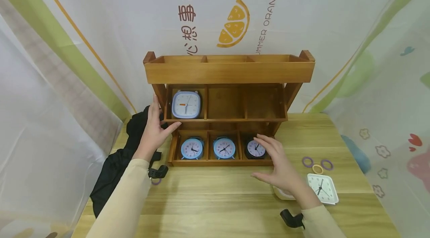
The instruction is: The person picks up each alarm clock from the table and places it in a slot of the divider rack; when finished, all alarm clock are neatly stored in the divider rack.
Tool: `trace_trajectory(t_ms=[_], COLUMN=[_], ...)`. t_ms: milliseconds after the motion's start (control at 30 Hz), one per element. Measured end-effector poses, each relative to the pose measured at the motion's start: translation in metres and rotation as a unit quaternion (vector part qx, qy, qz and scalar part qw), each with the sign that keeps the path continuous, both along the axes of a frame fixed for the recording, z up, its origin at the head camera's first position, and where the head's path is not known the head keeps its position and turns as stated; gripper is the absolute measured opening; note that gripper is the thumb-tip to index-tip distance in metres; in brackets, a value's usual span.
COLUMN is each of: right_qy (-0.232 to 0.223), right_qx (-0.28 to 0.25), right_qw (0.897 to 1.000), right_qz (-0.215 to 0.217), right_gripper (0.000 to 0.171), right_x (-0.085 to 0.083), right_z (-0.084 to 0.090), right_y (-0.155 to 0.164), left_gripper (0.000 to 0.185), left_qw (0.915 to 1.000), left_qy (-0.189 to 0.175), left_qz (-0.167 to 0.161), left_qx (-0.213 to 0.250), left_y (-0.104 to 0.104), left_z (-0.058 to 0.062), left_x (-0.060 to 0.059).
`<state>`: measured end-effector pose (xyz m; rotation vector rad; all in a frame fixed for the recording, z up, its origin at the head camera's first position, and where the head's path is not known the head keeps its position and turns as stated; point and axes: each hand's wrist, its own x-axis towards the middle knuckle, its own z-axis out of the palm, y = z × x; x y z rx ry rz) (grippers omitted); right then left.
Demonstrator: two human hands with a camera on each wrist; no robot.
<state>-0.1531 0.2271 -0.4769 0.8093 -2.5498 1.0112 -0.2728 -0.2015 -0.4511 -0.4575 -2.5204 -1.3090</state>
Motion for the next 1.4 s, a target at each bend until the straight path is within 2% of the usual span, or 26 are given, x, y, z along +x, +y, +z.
trace_trajectory(t_ms=[200,400,633,967,1100,1267,1400], right_qy=[-0.083,-0.106,-0.138,-0.156,-0.151,-0.141,-0.146], right_qx=[0.062,0.089,0.081,0.129,0.134,0.136,0.127], right_qw=[0.994,0.989,0.985,0.977,0.976,0.978,0.978], right_qz=[-0.044,-0.051,-0.06,-0.074,-0.076,-0.074,-0.072], right_gripper=[0.108,0.104,0.1,0.093,0.091,0.093,0.093], right_x=[0.029,0.048,0.053,0.05,0.045,0.047,0.048], right_z=[-0.04,-0.06,-0.062,-0.063,-0.064,-0.067,-0.06], right_y=[0.048,0.074,0.086,0.085,0.079,0.075,0.071], left_gripper=[0.121,0.122,0.121,0.121,0.12,0.12,0.12], left_qw=[1.0,1.0,0.9998,0.9999,0.9999,0.9999,1.0], left_qy=[0.002,-0.003,-0.002,-0.001,0.002,-0.005,-0.002], left_qz=[-0.001,0.003,0.008,0.004,0.001,-0.004,-0.005], left_qx=[0.005,0.008,0.016,0.016,0.013,0.01,0.007], left_y=[-0.001,-0.002,-0.005,-0.004,-0.004,0.0,0.0], left_z=[0.0,0.001,0.001,0.002,0.002,0.002,0.002], left_x=[0.0,0.0,0.001,0.0,-0.001,0.0,0.001])
